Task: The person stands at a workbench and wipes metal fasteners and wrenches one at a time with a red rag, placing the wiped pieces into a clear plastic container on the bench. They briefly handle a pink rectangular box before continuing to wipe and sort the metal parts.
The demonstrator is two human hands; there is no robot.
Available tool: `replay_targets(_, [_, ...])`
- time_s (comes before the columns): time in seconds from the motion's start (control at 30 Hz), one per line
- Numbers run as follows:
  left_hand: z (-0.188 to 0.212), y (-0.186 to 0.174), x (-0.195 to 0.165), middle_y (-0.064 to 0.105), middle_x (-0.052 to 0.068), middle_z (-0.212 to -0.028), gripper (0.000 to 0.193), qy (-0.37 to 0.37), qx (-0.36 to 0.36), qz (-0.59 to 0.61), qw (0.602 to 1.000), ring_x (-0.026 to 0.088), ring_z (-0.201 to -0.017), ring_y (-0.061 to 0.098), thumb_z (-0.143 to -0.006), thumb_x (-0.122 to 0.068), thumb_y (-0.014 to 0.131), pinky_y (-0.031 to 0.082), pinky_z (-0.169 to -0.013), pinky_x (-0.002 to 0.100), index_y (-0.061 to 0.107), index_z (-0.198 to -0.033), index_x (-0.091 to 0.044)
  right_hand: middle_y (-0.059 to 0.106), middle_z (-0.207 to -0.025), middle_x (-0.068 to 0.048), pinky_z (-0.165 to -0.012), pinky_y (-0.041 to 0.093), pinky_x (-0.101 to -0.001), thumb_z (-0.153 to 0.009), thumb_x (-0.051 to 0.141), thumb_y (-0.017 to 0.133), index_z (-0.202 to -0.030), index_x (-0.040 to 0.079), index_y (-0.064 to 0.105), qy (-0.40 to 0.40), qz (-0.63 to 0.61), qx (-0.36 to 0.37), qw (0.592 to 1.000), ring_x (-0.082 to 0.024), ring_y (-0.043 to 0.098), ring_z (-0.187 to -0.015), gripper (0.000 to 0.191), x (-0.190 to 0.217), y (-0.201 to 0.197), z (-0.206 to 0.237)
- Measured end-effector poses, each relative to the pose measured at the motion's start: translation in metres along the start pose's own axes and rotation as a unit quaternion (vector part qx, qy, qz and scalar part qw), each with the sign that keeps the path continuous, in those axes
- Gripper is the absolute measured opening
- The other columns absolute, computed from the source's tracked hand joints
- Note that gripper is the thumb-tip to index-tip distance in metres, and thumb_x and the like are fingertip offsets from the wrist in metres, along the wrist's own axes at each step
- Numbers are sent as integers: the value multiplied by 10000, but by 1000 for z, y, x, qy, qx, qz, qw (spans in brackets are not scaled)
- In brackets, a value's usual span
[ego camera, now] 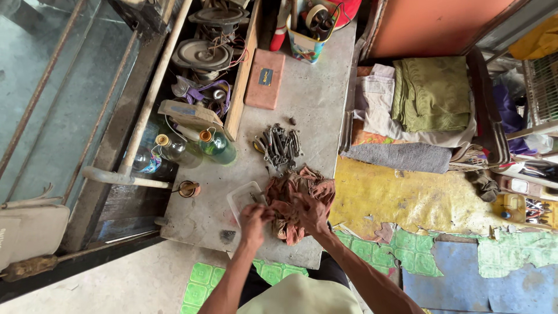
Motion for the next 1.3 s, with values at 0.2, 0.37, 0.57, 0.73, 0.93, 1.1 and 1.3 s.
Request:
replay_targets(0.2, [-16,-43,-13,757,117,-928,176,76,-146,-93,982,199,-786,692,-916,-61,747,526,-681,341,706,-1060,32,717,-1172,-187,-897,516,-394,-1040,178,529,-1369,64,621,98,-79,20,992,-289,652,-1062,359,-26,-17,-4])
replay_targets(0.37, [-20,-40,-17,749,142,-840,185,127,-193,-292,928,223,-725,675,-824,-122,806,525,-675,381,761,-933,21,651,-1232,-257,-918,510,-450,-974,117,559,-1417,2,513,-21,24,-27,999,-409,637,-1126,460,-42,-16,2])
replay_targets(0.57, [-26,-19,-19,702,191,-629,312,62,-168,-500,847,269,-562,692,-841,-203,811,570,-632,399,714,-676,43,731,-1093,-203,-856,559,-434,-918,131,683,-1235,7,559,16,54,-42,998,-374,714,-1010,363,-51,-21,13])
replay_targets(0.73, [-36,-19,-6,769,183,-635,351,5,-138,-531,836,208,-528,739,-877,-250,764,614,-629,342,722,-640,5,765,-1057,-169,-817,586,-366,-908,188,712,-1185,17,650,101,19,-72,992,-272,752,-946,331,-59,-35,14])
replay_targets(0.93, [-49,0,-12,767,160,-747,365,135,-155,-531,822,311,-671,754,-862,-355,772,587,-678,440,729,-780,-2,784,-984,-141,-751,591,-324,-924,223,704,-1185,6,635,140,-23,-92,986,-191,761,-872,346,-71,-43,15])
replay_targets(1.1, [-73,74,-23,748,195,-884,405,199,-120,-581,780,440,-861,700,-839,-465,737,553,-764,519,770,-865,-62,781,-869,-104,-621,549,-299,-949,236,684,-1173,-9,628,156,-100,-64,981,-123,687,-729,337,-80,-43,18])
replay_targets(1.3, [-110,146,-26,745,205,-954,463,171,-88,-622,759,407,-939,715,-876,-512,722,572,-805,506,733,-943,-54,677,-687,-95,-520,472,-292,-967,199,663,-1156,-15,667,209,-172,-31,962,-122,588,-583,286,-81,-43,28])
Point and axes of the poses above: each hand's wrist, its own z-axis away from the middle knuckle, its own y-axis out of the palm, x = y × z, the point moved 2 cm from there along -z, towards the middle knuckle
